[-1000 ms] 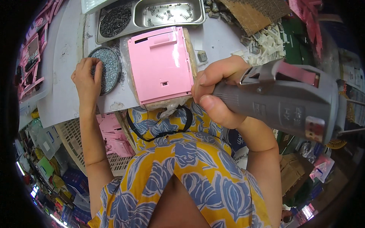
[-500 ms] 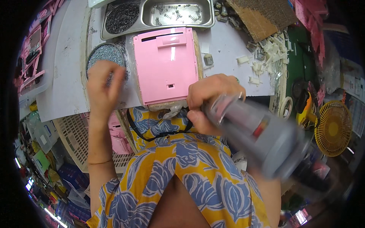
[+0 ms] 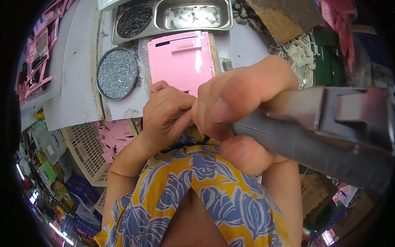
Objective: Assembling internal electronic components and housing for a pink toy device using a soldering iron and electric screwdriver.
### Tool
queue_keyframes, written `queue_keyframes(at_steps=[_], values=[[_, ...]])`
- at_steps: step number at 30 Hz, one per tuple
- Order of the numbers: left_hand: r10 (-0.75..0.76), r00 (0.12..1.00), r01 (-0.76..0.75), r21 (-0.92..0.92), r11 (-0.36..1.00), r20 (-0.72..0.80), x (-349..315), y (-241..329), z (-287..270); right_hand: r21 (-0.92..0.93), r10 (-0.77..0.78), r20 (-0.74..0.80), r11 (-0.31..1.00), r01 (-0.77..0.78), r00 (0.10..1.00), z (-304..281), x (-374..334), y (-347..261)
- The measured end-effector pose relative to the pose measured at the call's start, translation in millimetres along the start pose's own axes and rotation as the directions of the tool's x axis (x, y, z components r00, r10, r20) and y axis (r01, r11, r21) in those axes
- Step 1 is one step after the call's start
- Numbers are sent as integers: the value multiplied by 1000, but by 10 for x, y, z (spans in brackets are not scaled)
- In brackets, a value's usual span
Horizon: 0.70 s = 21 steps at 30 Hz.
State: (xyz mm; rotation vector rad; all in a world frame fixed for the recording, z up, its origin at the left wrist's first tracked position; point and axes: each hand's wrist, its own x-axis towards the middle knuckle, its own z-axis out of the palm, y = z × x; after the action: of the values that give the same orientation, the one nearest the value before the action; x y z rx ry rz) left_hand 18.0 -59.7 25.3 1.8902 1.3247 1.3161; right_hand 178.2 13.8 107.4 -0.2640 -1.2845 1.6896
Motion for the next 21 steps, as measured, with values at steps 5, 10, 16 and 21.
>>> queue_keyframes(at_steps=[5,10,16,21], values=[[6,999,-4,47,999,-34,-69,-68,-22,-53,-41,59,998,44,997,27,27,152],[37,992,-32,42,999,-124,-30,-75,-51,-107,-87,58,990,93,995,69,117,81],[4,999,6,194,981,-51,-115,-59,-157,-109,-52,69,992,60,996,147,110,207],[-103,983,178,651,738,-152,-94,-419,-834,-86,-19,127,996,30,992,-171,94,38]])
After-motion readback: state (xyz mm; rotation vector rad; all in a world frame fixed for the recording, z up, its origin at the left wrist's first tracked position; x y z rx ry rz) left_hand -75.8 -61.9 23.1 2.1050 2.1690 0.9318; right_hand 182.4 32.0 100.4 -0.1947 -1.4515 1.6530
